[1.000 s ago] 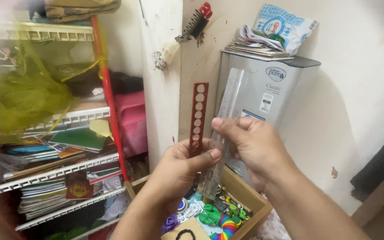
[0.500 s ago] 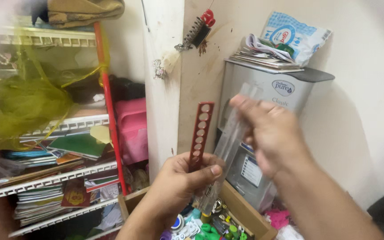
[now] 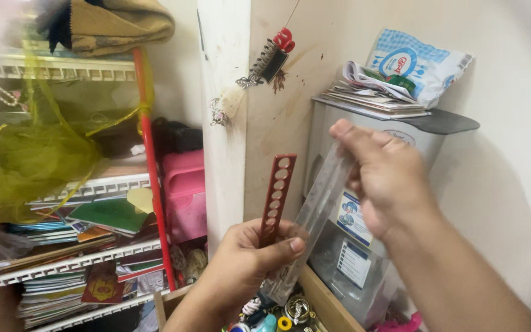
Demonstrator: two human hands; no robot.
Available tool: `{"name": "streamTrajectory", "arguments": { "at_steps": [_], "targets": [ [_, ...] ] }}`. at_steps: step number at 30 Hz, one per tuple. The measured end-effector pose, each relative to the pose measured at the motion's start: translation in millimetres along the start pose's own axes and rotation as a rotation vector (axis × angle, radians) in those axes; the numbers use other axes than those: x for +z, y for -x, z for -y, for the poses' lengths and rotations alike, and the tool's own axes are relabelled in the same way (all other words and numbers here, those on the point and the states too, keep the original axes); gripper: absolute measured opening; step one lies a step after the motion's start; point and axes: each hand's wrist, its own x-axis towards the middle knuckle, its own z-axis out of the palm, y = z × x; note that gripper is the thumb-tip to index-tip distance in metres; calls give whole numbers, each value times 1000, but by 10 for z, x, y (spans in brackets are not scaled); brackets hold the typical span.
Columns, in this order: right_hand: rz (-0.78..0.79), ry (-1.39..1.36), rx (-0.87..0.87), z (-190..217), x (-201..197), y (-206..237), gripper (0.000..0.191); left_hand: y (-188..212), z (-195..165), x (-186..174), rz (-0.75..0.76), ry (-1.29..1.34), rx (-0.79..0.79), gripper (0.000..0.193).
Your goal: The person rearranges small items inside a wooden drawer, lifting out a ruler in a plastic case and a green lanyard, placing them on top of a water dispenser, then returning them to the drawer and repositioning toys and other objects within it.
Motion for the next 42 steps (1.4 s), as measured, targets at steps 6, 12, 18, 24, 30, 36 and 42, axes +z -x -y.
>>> {"name": "streamTrajectory", "arguments": {
  "at_steps": [6, 12, 18, 24, 30, 36, 42],
  "targets": [
    [18, 122, 215, -455, 38, 326, 22, -183, 87, 46, 8, 21, 58, 21],
    [-46, 58, 17, -122, -332, -142, 24, -259, 79, 198, 5, -20, -33, 19],
    [-51, 81, 30, -226, -455, 0, 25, -313, 132, 406, 28, -6, -17, 19],
    [-17, 80, 237, -526, -417, 390, 28, -365, 124, 504, -93, 6, -1, 15],
    [128, 208, 208, -445, -542, 394, 33, -454, 33, 550, -162, 75, -17, 25],
    [283, 454, 239, -386, -502, 530, 29, -526, -4, 576, -125, 208, 44, 7],
    [325, 418, 382, -336, -467, 705, 33, -666, -229, 432, -369, 171, 64, 5]
  ]
}}
